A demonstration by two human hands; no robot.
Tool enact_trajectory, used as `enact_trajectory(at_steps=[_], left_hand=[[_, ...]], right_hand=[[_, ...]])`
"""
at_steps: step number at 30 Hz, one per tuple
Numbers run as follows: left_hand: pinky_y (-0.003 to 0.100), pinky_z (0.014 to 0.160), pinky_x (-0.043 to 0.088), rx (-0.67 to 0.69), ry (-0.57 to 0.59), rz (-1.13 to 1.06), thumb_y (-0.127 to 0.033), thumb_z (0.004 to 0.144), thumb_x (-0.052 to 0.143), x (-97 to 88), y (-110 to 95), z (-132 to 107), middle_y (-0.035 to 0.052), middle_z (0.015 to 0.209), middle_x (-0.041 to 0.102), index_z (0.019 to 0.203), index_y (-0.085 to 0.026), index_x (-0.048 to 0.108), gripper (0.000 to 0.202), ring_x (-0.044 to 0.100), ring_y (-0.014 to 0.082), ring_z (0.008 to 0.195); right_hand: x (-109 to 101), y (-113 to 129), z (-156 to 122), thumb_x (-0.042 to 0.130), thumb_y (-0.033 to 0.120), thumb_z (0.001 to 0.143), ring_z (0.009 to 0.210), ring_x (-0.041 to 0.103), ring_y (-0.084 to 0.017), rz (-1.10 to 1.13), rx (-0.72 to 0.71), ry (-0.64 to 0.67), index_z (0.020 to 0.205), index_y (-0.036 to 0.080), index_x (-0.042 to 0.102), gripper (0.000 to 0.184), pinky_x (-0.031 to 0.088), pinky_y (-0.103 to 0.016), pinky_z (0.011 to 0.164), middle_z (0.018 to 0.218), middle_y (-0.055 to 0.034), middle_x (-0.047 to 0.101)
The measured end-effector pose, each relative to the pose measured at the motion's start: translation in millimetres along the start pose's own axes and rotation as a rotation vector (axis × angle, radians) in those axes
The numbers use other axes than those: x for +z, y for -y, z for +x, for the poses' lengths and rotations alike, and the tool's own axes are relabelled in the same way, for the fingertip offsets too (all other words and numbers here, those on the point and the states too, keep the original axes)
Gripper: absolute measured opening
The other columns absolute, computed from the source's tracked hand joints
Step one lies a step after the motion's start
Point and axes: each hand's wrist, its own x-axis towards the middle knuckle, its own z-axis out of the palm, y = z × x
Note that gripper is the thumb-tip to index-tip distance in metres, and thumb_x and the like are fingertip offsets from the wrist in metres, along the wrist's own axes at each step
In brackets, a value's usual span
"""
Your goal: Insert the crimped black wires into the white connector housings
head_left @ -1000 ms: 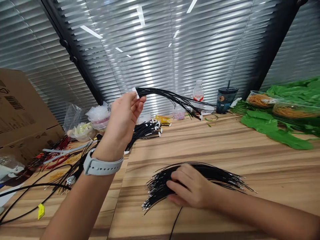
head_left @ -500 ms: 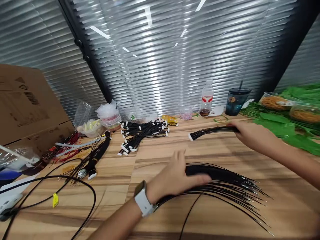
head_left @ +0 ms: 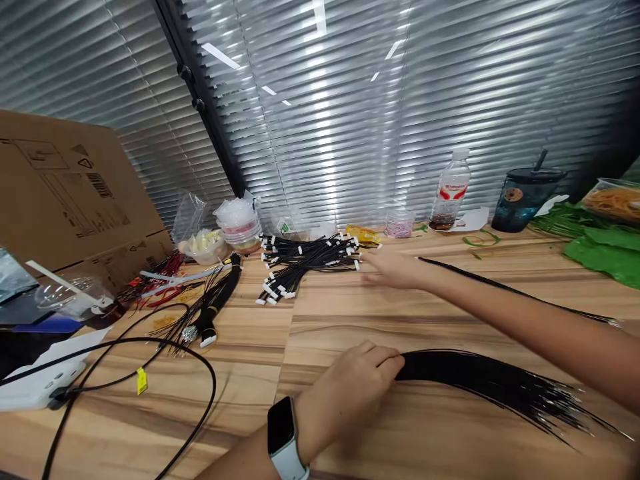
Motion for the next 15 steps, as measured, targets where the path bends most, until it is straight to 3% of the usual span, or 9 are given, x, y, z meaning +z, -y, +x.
enact_trajectory(at_steps=[3,6,10,15], left_hand=[[0.030,0.085,0.047,0.022,0.012,-0.013,-0.006,0.086,0.043,-1.4,-1,-7,0.0076,0.112,0.062,0.119,-0.015,0.048,0.035,0.056,0.0190,0.101],[0.029,0.083,0.048,0.063,0.037,-0.025,-0.009,0.086,0.044,-4.0,0,-11,0.0069,0.108,0.063,0.117,-0.017,0.049,0.032,0.058,0.0185,0.098],[0.030,0.084,0.047,0.095,0.072,-0.037,-0.011,0.088,0.043,-5.3,2,-15,0.0080,0.109,0.062,0.118,-0.018,0.049,0.031,0.058,0.0194,0.100],[0.040,0.097,0.041,-0.036,-0.020,-0.282,-0.027,0.083,0.055,-9.5,2,-17,0.0107,0.124,0.054,0.129,-0.020,0.041,0.048,0.051,0.0252,0.114]], right_hand=[[26,29,45,0.051,0.034,0.087,0.098,0.056,-0.019,-0.035,-0.024,-0.011,0.107,0.014,0.056,0.029,0.046,-0.041,0.084,0.108,-0.0075,0.058],[48,39,65,0.052,0.033,0.087,0.095,0.057,-0.018,-0.045,-0.011,-0.032,0.107,0.013,0.056,0.028,0.047,-0.040,0.082,0.108,-0.0074,0.057],[59,37,67,0.052,0.031,0.088,0.094,0.057,-0.018,-0.018,0.011,-0.112,0.106,0.013,0.056,0.026,0.048,-0.039,0.080,0.106,-0.0069,0.058],[42,31,46,0.043,0.032,0.092,0.074,0.058,-0.013,0.074,0.091,-0.268,0.104,0.012,0.053,0.025,0.049,-0.030,0.067,0.090,-0.0042,0.059]])
